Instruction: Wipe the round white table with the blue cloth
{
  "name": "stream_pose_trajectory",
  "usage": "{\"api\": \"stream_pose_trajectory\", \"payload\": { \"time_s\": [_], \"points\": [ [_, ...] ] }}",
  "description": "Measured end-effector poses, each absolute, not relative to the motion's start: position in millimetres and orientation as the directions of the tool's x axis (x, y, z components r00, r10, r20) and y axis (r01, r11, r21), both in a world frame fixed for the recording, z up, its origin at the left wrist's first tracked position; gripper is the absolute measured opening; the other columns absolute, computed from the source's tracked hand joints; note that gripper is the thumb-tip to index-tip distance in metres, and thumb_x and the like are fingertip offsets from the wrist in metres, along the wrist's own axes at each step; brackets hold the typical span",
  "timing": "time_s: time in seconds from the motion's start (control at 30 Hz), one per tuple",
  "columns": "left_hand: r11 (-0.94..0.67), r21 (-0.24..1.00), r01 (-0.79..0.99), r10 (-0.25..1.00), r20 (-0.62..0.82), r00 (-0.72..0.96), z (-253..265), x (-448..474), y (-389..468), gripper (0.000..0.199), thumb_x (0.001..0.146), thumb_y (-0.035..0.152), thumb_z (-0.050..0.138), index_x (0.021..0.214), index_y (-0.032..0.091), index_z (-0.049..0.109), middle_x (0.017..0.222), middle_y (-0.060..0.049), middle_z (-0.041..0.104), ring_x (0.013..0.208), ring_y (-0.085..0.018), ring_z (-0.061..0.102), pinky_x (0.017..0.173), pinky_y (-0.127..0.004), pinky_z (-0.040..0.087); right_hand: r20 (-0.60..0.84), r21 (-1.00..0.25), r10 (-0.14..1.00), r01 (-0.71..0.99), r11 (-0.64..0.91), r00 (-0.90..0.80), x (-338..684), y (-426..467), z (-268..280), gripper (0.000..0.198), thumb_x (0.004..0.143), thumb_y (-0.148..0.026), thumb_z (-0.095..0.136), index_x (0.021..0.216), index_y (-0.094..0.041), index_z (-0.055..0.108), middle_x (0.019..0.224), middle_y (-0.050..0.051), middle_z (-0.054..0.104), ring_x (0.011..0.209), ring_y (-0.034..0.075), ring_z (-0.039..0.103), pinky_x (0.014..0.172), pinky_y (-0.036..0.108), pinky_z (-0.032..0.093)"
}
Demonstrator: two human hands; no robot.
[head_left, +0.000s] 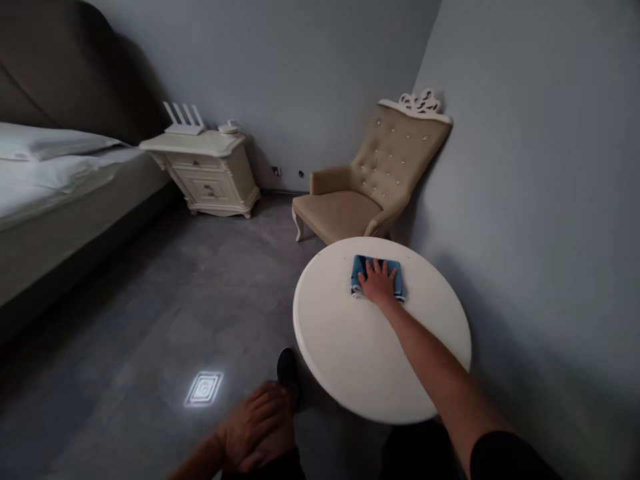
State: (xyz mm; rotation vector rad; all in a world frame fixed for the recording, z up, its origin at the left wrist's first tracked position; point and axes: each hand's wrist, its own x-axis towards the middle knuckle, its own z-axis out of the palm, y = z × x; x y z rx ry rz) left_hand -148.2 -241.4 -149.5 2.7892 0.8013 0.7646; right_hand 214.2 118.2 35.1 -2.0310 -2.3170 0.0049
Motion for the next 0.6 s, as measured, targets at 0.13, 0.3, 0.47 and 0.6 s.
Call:
{"api": "stream_pose_trajectory", "payload": {
  "time_s": [0.13, 0.3, 0.47, 0.6],
  "points": [
    [-0.869, 0.218, 0.444, 0.495, 0.377, 0.783, -139, -140, -240, 0.075, 0.1, 0.052, 0.056, 0.166, 0.018, 0.056, 0.161, -0.018, 0.068, 0.15, -0.041, 0.06, 0.129, -0.066, 0.045, 0.055, -0.051, 0.978, 0.978, 0.204, -0.201, 219, -1, 26, 0.075, 0.117, -0.059, 0.035, 0.18, -0.02, 0.042, 0.189, 0.013, 0.025, 0.174, 0.049, 0.017, 0.137, 0.078, 0.007],
    [-0.858, 0.262, 0.441, 0.509, 0.326, 0.796, -130, -131, -239, 0.075, 0.097, 0.049, 0.062, 0.166, 0.021, 0.056, 0.16, -0.017, 0.069, 0.143, -0.041, 0.066, 0.125, -0.064, 0.049, 0.017, -0.154, 0.946, 0.934, 0.323, -0.324, 223, -138, 9, 0.08, 0.115, -0.07, 0.04, 0.18, -0.024, 0.043, 0.19, 0.01, 0.018, 0.177, 0.046, 0.01, 0.139, 0.076, -0.002],
    [-0.852, 0.274, 0.447, 0.521, 0.357, 0.775, -126, -129, -244, 0.071, 0.099, 0.048, 0.06, 0.165, 0.021, 0.058, 0.158, -0.017, 0.07, 0.143, -0.04, 0.065, 0.128, -0.065, 0.047, -0.022, -0.261, 0.931, 0.901, 0.347, -0.365, 224, -178, 7, 0.081, 0.112, -0.074, 0.042, 0.18, -0.029, 0.042, 0.19, 0.004, 0.013, 0.177, 0.047, 0.008, 0.14, 0.079, -0.001],
    [-0.857, 0.245, 0.453, 0.515, 0.426, 0.744, -129, -134, -249, 0.07, 0.102, 0.051, 0.057, 0.165, 0.019, 0.058, 0.16, -0.018, 0.069, 0.144, -0.039, 0.064, 0.132, -0.065, 0.043, -0.014, -0.18, 0.937, 0.923, 0.341, -0.349, 221, -124, 16, 0.076, 0.113, -0.066, 0.044, 0.18, -0.029, 0.043, 0.19, 0.005, 0.019, 0.177, 0.046, 0.011, 0.14, 0.079, 0.004]
  ]
}}
